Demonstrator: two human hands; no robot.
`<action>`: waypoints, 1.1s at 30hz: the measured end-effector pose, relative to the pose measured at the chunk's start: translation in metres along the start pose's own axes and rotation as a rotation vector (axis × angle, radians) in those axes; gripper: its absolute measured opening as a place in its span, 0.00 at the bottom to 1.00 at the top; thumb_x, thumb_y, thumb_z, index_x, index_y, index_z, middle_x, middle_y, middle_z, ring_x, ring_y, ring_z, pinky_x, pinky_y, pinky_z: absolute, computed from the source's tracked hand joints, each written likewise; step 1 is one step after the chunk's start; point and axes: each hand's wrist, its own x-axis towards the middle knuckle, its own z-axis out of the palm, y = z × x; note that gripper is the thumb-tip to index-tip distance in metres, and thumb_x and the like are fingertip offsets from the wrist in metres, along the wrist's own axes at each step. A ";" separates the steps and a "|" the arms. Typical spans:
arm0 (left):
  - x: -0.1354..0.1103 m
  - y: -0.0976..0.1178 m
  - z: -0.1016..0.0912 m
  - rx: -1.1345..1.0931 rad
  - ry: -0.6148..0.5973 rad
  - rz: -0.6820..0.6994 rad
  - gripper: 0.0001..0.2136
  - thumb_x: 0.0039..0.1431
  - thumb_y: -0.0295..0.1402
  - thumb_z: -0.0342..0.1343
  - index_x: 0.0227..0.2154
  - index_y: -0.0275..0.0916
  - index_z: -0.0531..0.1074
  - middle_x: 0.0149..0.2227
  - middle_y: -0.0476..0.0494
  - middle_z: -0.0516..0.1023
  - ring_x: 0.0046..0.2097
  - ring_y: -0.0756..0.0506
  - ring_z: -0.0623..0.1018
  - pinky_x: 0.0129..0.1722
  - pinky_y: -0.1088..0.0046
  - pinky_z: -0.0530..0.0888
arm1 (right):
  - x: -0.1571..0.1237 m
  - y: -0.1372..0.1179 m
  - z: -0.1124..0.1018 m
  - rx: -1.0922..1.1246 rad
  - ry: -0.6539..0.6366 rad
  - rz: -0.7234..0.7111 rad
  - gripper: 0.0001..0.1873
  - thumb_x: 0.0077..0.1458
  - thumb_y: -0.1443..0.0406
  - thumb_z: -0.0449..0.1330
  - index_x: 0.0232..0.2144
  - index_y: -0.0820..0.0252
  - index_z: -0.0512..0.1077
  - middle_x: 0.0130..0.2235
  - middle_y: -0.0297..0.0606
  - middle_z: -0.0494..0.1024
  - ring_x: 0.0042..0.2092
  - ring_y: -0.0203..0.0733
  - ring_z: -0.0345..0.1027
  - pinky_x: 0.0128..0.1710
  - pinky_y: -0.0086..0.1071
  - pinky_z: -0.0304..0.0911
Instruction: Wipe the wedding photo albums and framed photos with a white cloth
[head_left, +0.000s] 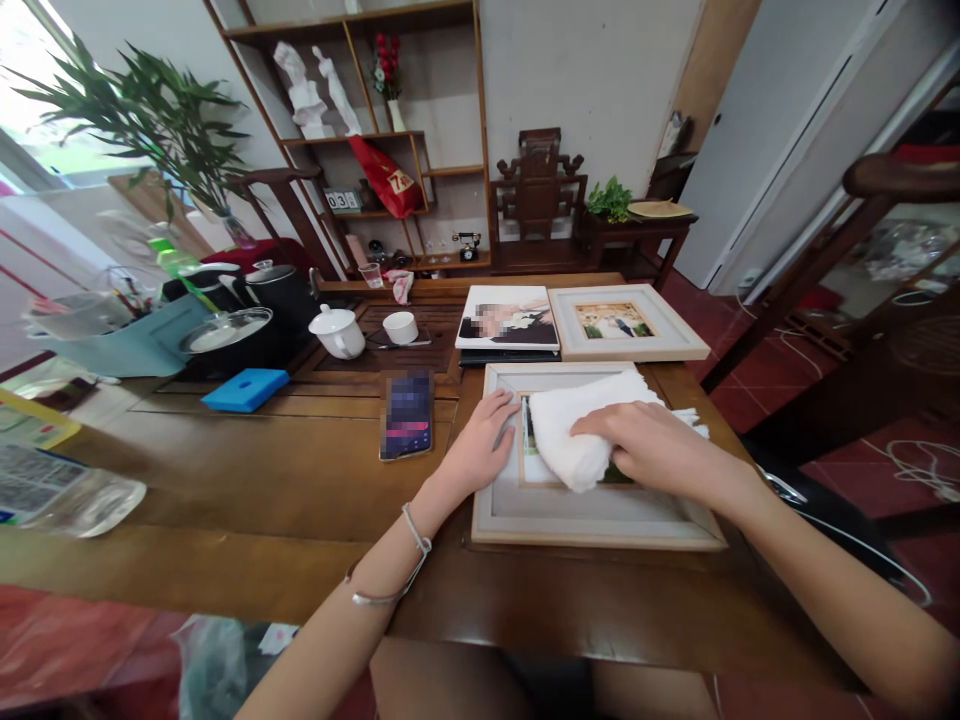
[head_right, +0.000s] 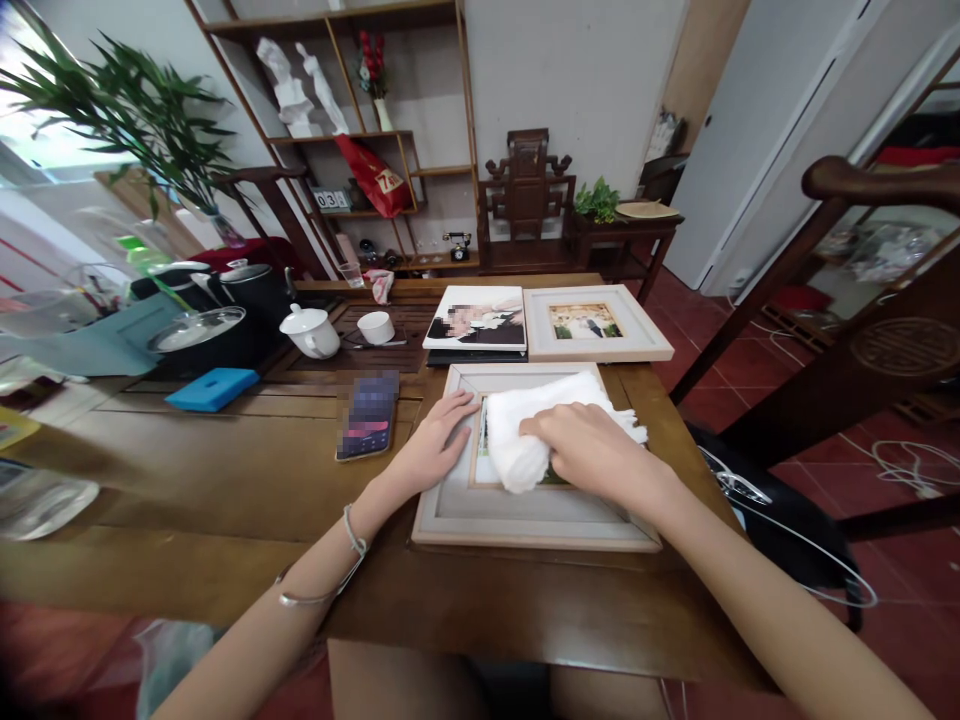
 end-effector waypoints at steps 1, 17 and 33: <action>0.000 0.000 0.000 0.002 -0.001 0.000 0.17 0.65 0.28 0.46 0.55 0.35 0.67 0.61 0.31 0.67 0.66 0.37 0.62 0.64 0.49 0.61 | 0.003 0.001 0.000 -0.008 0.027 0.023 0.28 0.43 0.80 0.52 0.42 0.52 0.76 0.39 0.36 0.81 0.42 0.46 0.72 0.37 0.32 0.59; 0.000 -0.001 0.001 0.028 0.004 0.010 0.17 0.65 0.28 0.46 0.54 0.34 0.67 0.60 0.31 0.67 0.65 0.37 0.62 0.64 0.49 0.62 | 0.017 -0.012 0.023 -0.242 -0.072 -0.024 0.20 0.49 0.82 0.50 0.39 0.62 0.74 0.40 0.45 0.78 0.45 0.49 0.68 0.39 0.35 0.59; 0.000 0.001 -0.002 0.032 -0.024 0.001 0.17 0.66 0.28 0.45 0.55 0.32 0.66 0.61 0.29 0.66 0.66 0.37 0.61 0.64 0.49 0.61 | -0.021 -0.022 -0.007 -0.196 -0.164 0.141 0.24 0.46 0.81 0.49 0.40 0.60 0.75 0.36 0.44 0.78 0.40 0.51 0.72 0.32 0.36 0.56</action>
